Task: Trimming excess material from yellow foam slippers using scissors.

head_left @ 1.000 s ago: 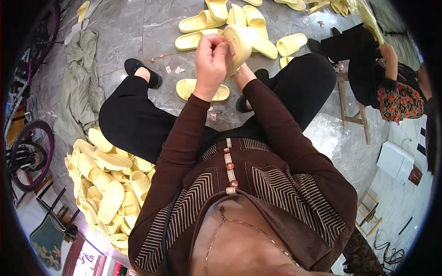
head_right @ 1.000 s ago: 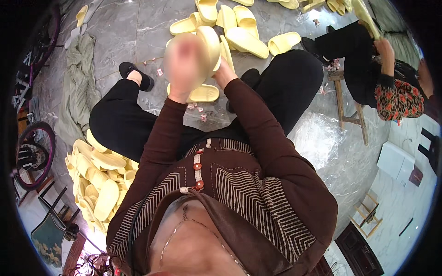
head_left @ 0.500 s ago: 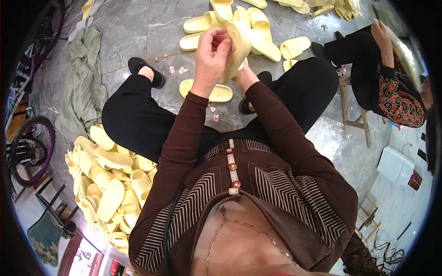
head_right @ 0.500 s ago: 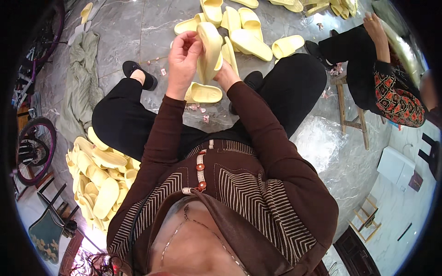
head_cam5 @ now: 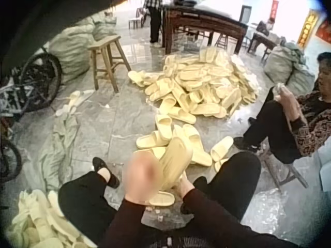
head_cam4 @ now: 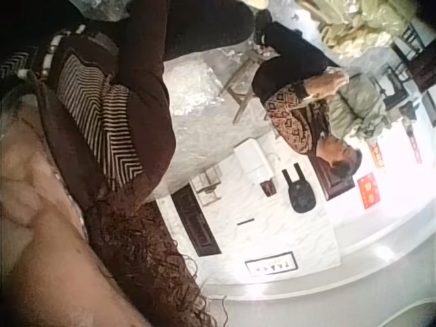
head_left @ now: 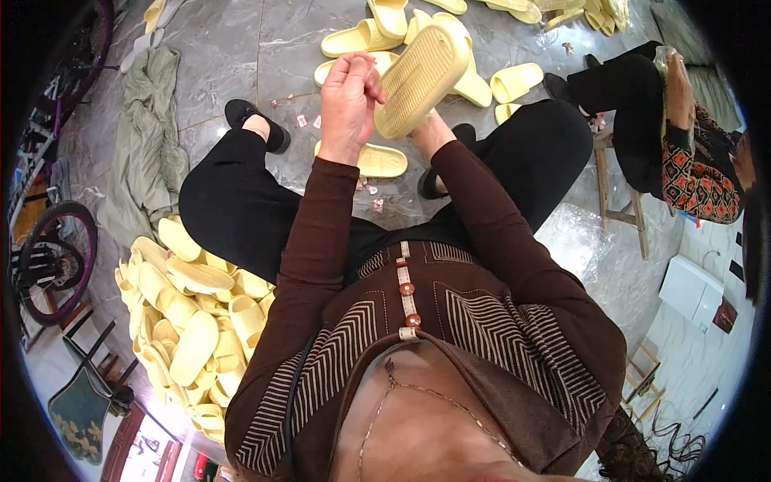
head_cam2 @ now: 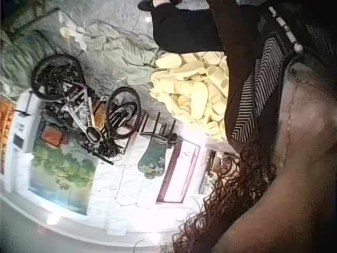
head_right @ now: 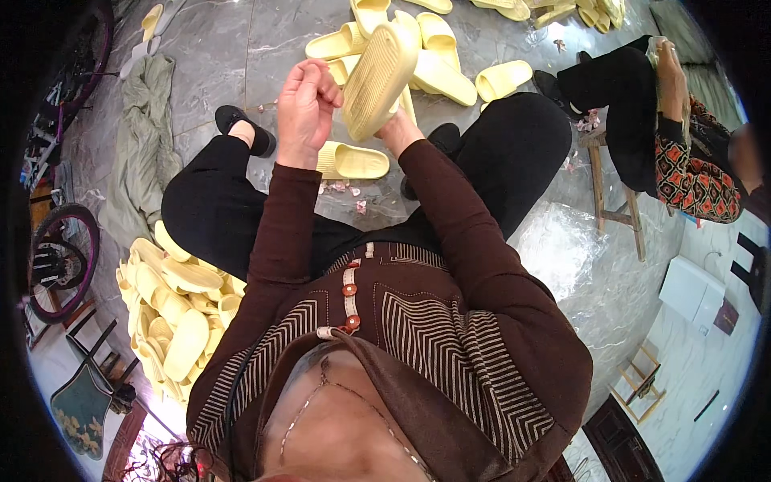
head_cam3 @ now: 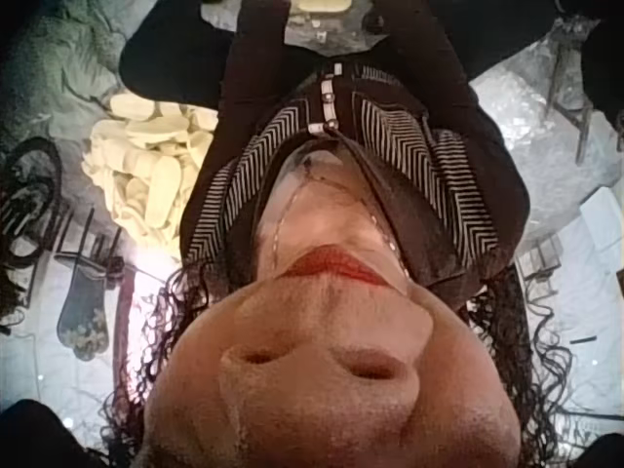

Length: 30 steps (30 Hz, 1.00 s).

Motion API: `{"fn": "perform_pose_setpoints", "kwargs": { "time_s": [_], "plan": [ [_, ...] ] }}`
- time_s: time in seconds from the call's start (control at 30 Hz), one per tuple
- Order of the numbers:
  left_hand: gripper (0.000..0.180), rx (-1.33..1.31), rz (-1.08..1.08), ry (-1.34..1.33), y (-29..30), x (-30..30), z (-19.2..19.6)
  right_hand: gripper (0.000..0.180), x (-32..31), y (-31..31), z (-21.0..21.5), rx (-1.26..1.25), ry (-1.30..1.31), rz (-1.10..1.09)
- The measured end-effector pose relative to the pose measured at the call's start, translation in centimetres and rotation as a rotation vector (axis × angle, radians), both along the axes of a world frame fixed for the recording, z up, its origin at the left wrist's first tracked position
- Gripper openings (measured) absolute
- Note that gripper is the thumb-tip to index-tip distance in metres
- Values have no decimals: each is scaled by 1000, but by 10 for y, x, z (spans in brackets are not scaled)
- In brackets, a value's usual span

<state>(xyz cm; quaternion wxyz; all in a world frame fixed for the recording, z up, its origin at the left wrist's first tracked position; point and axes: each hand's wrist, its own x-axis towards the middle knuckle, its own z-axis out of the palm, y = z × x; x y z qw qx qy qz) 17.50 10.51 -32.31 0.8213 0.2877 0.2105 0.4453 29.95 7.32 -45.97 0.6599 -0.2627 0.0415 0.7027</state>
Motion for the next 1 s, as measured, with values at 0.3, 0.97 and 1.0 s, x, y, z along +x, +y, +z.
{"fn": "perform_pose_setpoints", "kwargs": {
  "time_s": [0.3, 0.97, 1.0],
  "plan": [
    [16, 33, 74, 288, 25, -23, -21, 32, 20, -12, 2, -222, 1125, -13],
    [27, -674, -277, 1102, -5, -72, -249, 28, 53, -14, -23, -303, -46, -207],
    [29, -691, -271, 1060, -5, -73, -246, 26, 52, -13, -22, -351, -76, -217]
  ]
}}
